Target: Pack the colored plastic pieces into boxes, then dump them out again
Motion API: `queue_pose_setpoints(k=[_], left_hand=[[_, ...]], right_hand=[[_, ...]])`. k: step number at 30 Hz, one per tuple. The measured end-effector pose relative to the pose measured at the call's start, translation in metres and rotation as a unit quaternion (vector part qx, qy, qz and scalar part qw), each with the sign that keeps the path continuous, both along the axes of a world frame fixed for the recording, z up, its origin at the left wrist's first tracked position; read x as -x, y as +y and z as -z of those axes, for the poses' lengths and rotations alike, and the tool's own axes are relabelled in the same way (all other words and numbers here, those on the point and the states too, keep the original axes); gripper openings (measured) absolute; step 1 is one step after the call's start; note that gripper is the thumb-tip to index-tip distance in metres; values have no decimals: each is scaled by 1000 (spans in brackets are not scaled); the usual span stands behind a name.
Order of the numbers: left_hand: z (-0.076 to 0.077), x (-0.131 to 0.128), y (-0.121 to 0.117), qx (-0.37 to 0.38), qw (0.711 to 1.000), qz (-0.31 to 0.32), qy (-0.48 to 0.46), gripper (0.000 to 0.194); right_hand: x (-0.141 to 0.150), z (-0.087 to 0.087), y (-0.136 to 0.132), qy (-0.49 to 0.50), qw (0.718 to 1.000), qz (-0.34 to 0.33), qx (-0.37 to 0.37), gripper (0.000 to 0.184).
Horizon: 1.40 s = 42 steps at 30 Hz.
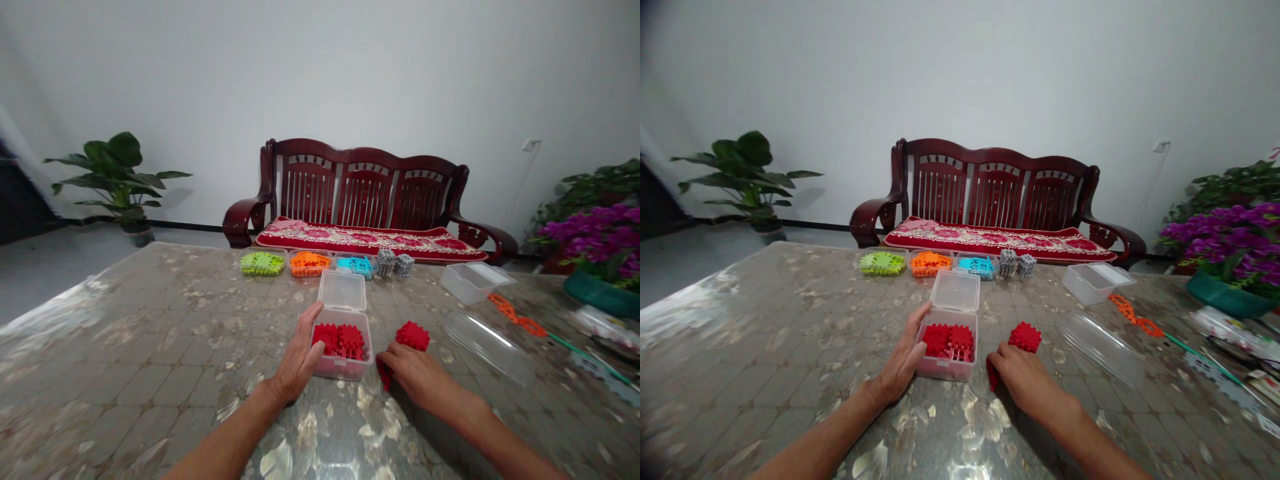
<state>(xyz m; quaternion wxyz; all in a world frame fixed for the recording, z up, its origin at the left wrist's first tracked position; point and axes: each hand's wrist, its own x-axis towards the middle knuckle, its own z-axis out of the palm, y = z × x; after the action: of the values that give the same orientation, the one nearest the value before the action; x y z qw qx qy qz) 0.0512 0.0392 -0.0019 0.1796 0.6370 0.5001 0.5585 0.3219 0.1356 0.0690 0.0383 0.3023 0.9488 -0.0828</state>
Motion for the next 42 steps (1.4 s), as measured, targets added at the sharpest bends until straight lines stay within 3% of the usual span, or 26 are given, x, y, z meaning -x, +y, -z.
queue_pose_setpoints(k=[5, 10, 15, 22, 31, 34, 37, 42], left_hand=[[0, 0, 0, 0, 1000, 0, -2, 62], [1, 0, 1, -4, 1000, -1, 3, 62], [1, 0, 0, -13, 1000, -4, 7, 60], [0, -1, 0, -17, 1000, -6, 8, 61], [0, -2, 1, -10, 1000, -7, 12, 62], [-2, -2, 0, -9, 1000, -6, 9, 62], [-3, -1, 0, -8, 1000, -1, 11, 63], [-2, 0, -1, -2, 1000, -2, 18, 63]], right_hand=[[-6, -10, 0, -16, 998, 58, -3, 30], [4, -49, 1, 113, 977, 180, 16, 31], [45, -76, -11, 124, 982, 139, 16, 29], [82, -71, -14, -2, 999, 39, -10, 20], [81, -71, -10, 60, 997, 21, 52, 28], [66, -69, 5, 147, 986, 47, 70, 28], [36, -63, 34, 223, 964, 126, 69, 30], [-25, -40, 73, 156, 958, 235, 45, 49]])
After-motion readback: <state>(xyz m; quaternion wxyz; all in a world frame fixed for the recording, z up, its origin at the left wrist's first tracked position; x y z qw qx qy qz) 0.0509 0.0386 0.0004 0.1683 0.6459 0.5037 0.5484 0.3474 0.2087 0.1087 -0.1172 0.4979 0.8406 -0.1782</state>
